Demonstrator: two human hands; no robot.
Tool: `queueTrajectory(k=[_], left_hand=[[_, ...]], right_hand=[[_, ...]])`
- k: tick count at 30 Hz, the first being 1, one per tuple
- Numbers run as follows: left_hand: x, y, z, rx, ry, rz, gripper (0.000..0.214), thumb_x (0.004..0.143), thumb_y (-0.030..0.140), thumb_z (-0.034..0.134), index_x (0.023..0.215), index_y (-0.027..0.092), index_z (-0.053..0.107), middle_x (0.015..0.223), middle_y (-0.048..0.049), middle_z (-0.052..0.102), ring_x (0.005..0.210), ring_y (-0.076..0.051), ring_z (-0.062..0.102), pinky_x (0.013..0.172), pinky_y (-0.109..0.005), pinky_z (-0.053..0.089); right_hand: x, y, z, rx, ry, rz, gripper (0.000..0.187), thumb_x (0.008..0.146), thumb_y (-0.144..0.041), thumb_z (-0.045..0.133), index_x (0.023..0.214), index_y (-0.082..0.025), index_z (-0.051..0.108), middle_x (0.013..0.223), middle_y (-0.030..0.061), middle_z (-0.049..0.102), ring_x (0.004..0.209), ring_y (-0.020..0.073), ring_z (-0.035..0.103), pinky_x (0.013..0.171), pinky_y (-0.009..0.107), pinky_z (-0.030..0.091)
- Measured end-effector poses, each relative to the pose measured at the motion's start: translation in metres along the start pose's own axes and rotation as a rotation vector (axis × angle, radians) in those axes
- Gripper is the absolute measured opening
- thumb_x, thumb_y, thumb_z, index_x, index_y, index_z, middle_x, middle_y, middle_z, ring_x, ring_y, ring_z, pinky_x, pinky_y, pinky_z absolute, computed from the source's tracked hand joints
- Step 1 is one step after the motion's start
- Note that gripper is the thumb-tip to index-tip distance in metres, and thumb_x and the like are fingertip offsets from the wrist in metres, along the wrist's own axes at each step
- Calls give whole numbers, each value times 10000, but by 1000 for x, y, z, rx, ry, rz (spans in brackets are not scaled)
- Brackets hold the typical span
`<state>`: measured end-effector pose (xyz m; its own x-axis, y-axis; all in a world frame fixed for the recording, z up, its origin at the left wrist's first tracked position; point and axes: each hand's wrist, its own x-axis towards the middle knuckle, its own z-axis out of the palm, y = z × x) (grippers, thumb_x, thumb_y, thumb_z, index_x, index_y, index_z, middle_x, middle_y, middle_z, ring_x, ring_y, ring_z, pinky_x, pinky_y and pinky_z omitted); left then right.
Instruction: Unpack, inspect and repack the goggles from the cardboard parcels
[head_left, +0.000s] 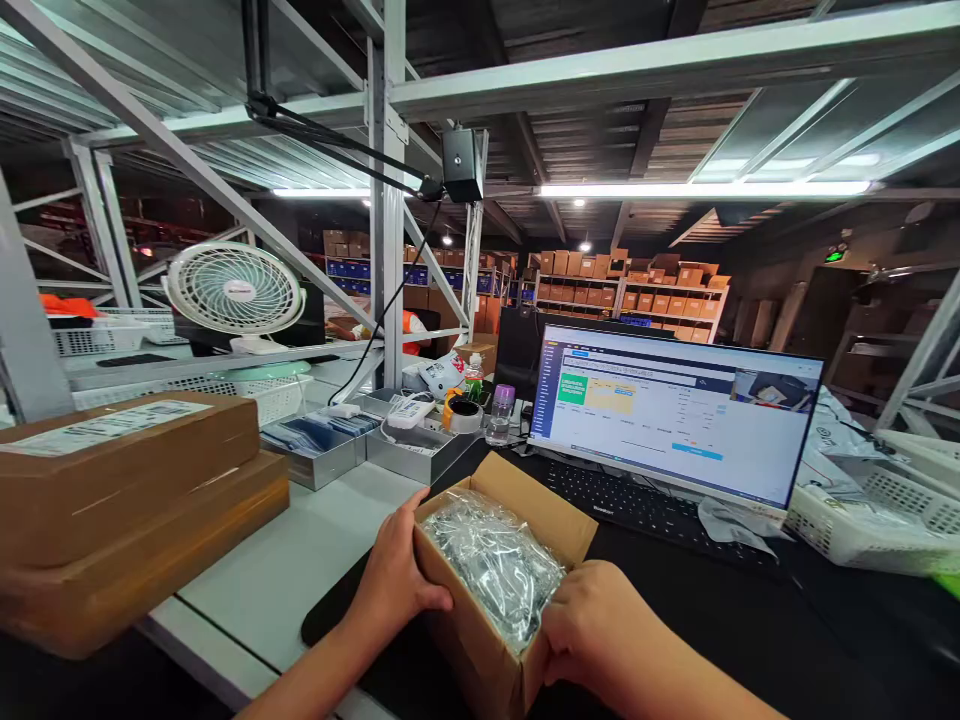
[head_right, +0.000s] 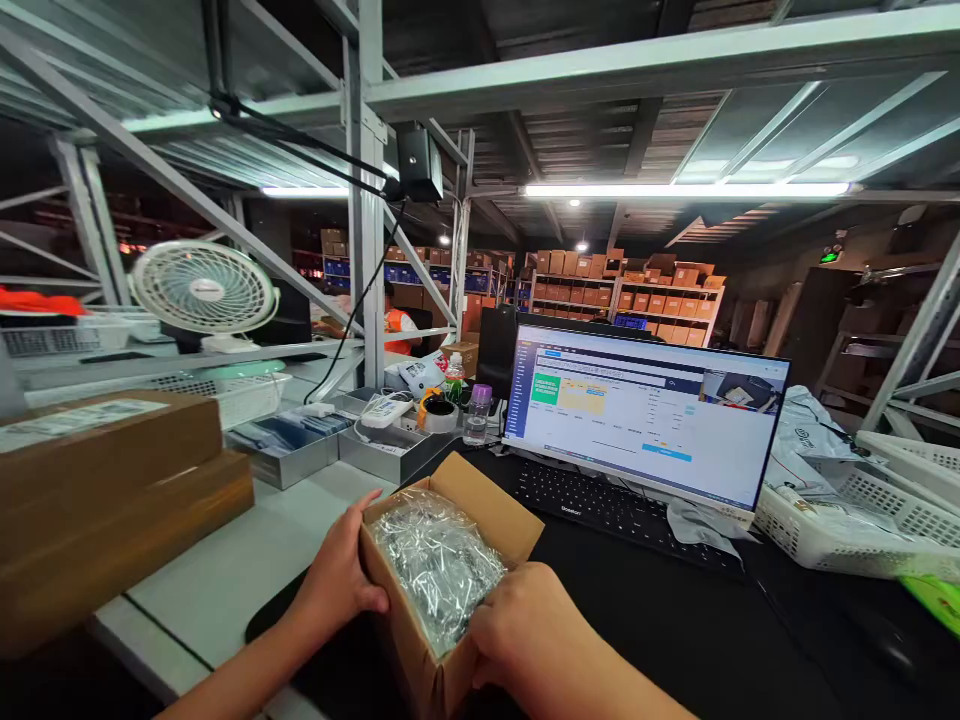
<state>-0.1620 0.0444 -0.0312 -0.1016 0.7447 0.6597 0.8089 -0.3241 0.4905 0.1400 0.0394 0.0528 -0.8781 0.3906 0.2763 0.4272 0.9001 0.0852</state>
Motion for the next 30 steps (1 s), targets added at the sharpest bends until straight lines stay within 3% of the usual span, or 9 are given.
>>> queueTrajectory(k=[3, 5, 7, 9, 12, 15, 19, 24, 30], left_hand=[[0, 1, 7, -7, 54, -1, 1536, 237, 565, 974, 1506, 186, 197, 1407, -254, 481, 1277, -470, 511, 1075, -636, 393], [1, 4, 5, -11, 46, 13, 1540, 255, 567, 974, 1521, 200, 177, 1408, -240, 478, 1275, -464, 508, 1076, -634, 391], [3, 10, -1, -15, 18, 32, 1503, 307, 577, 967, 1532, 215, 176, 1380, -216, 500, 1252, -445, 521, 1062, -627, 404], [4, 19, -9, -23, -13, 54, 1391, 375, 584, 954, 1520, 249, 238, 1337, -176, 531, 1212, -415, 539, 1040, -611, 425], [2, 35, -21, -45, -41, 95, 1119, 417, 654, 912, 1372, 292, 455, 1276, -125, 556, 1155, -380, 552, 1004, -575, 458], [-3, 51, -28, -63, -30, 113, 962, 373, 793, 833, 1121, 258, 552, 1314, -145, 510, 1192, -397, 517, 1006, -582, 458], [-16, 74, -32, -89, 40, 128, 902, 392, 898, 730, 961, 230, 521, 1339, -181, 446, 1201, -411, 489, 978, -605, 468], [-35, 112, -41, -64, 92, 276, 875, 544, 941, 602, 1067, 247, 498, 1407, -178, 368, 1252, -407, 439, 949, -572, 464], [-48, 155, -43, 22, 258, 374, 533, 890, 746, 291, 976, 255, 479, 1252, -139, 523, 1219, -354, 477, 1061, -609, 268]], right_hand=[[-1, 1, 3, -41, -17, 27, 317, 613, -364, 943, 619, -212, 665, 633, -22, 731, 549, 170, 618, 531, 311, 374], [-5, 2, -12, 136, -63, 56, 296, 590, -288, 953, 603, -219, 665, 629, -44, 720, 566, 158, 623, 544, 284, 395], [-6, 1, -34, 400, -70, 138, 183, 708, -237, 873, 665, -241, 694, 656, -61, 710, 595, 144, 632, 560, 250, 433], [-1, -5, -53, 569, 50, 275, 60, 869, -231, 702, 908, -267, 730, 843, -26, 739, 718, 160, 669, 642, 252, 505], [18, -18, -56, 508, 187, 350, 403, 922, -219, 579, 1325, -223, 586, 1267, 111, 640, 1101, 258, 629, 954, 405, 520], [37, -24, -41, 419, 43, 312, 591, 874, -215, 618, 1444, -141, 479, 1391, 190, 527, 1301, 338, 490, 1109, 519, 404], [45, -23, -33, 416, -75, 361, 880, 803, -226, 687, 1559, -53, 270, 1472, 255, 416, 1401, 384, 372, 1157, 540, 341], [36, -24, -55, 474, -216, 424, 1160, 643, -132, 768, 1592, -43, 106, 1494, 287, 327, 1410, 392, 371, 1134, 479, 386], [15, -21, -60, 479, -99, 323, 1028, 638, -237, 816, 1528, -139, 310, 1450, 199, 412, 1313, 345, 482, 1064, 433, 467]])
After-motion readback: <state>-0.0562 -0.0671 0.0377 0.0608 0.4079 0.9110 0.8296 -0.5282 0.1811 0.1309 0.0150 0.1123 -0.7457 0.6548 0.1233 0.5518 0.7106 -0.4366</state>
